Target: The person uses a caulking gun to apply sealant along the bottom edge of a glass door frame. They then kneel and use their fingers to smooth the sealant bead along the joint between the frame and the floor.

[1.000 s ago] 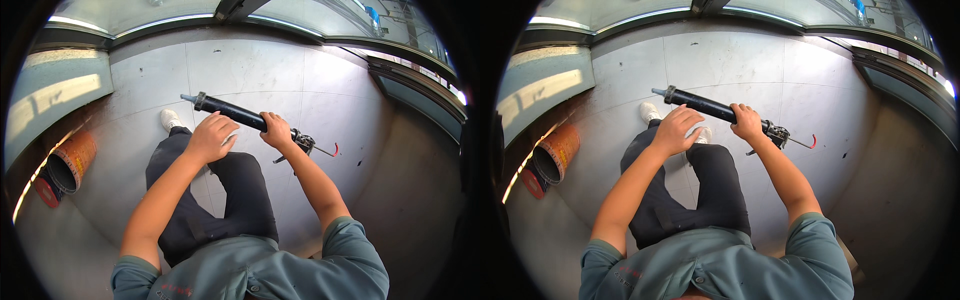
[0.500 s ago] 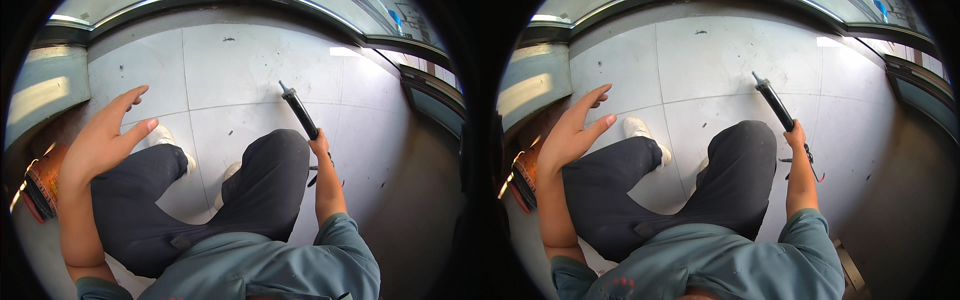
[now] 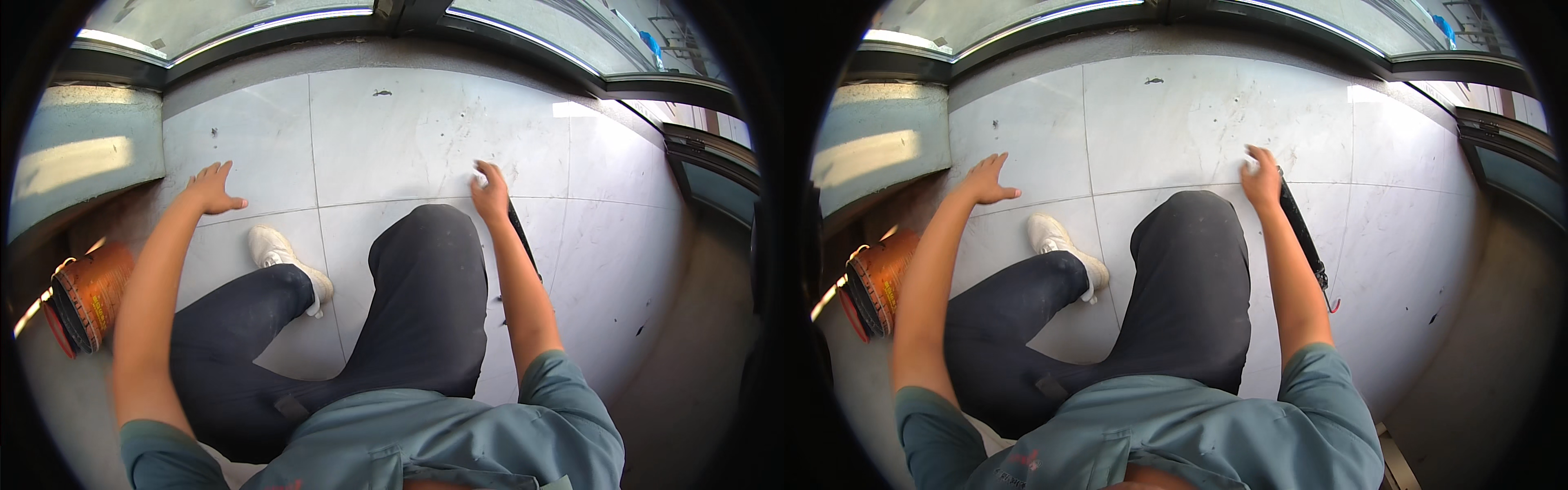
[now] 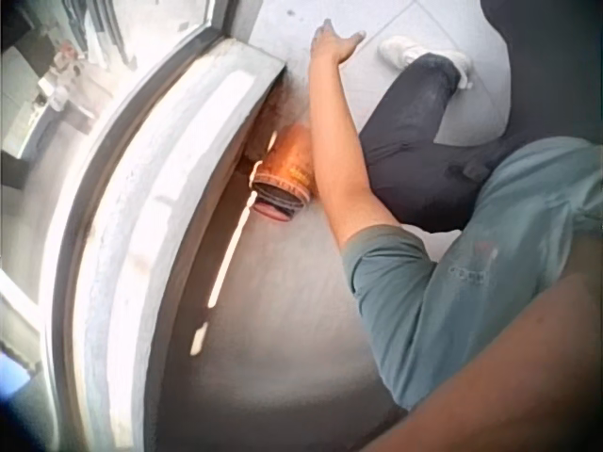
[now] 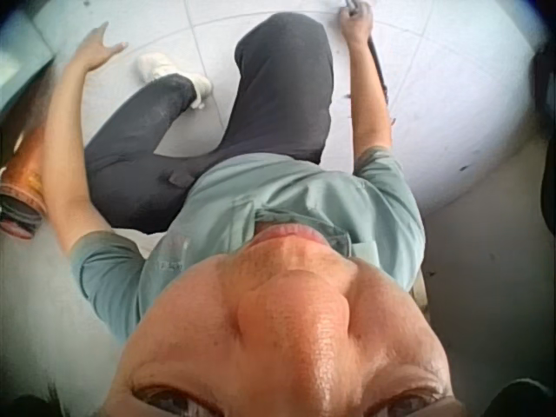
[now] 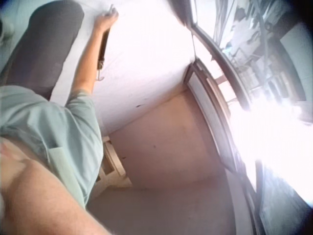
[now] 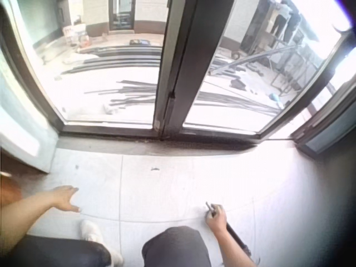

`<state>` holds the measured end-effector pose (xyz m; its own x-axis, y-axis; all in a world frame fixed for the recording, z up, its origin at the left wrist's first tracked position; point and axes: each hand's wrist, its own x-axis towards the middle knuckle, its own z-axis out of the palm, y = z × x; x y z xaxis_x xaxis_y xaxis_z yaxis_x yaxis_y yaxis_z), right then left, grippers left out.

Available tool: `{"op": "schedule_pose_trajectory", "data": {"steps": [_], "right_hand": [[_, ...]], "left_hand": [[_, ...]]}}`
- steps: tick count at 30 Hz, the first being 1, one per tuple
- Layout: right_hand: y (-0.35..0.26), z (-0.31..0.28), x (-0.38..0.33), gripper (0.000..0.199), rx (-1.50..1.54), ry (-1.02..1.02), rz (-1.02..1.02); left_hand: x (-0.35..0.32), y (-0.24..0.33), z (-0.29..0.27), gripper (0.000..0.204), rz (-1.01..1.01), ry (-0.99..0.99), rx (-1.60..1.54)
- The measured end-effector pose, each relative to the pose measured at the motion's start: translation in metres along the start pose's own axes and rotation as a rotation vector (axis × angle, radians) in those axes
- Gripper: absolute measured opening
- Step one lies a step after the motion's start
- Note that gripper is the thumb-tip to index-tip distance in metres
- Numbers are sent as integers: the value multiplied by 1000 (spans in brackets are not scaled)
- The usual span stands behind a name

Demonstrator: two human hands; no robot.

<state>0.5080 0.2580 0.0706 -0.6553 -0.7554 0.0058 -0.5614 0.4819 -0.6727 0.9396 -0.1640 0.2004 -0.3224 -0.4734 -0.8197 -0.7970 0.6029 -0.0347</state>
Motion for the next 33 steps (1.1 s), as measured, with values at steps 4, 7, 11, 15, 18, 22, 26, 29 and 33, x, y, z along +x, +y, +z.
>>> {"op": "schedule_pose_trajectory", "data": {"steps": [4, 7, 11, 15, 18, 22, 26, 29, 33], "right_hand": [[-80, 99, 102, 35, -70, -207, -252], [-107, 150, 152, 42, -165, -85, -193], [-104, 186, 174, 43, -259, 102, -101], [-93, 199, 175, 42, -274, 138, -96], [-94, 201, 178, 40, -295, 137, -112], [-101, 197, 179, 41, -365, 74, -106], [-103, 198, 179, 44, -378, 60, -115], [-101, 200, 181, 45, -408, 57, -115], [-97, 201, 181, 41, -380, 58, -132]], "left_hand": [[110, 13, 35, 155, -419, 104, -236], [153, 50, 74, 171, -527, 175, -584], [163, 66, 96, 178, -543, 296, -613], [158, 64, 88, 180, -523, 304, -647], [154, 65, 81, 181, -519, 284, -658], [152, 66, 80, 182, -510, 268, -677], [153, 65, 82, 182, -500, 270, -694], [155, 64, 84, 182, -494, 277, -711], [153, 63, 87, 182, -478, 261, -717]]}}
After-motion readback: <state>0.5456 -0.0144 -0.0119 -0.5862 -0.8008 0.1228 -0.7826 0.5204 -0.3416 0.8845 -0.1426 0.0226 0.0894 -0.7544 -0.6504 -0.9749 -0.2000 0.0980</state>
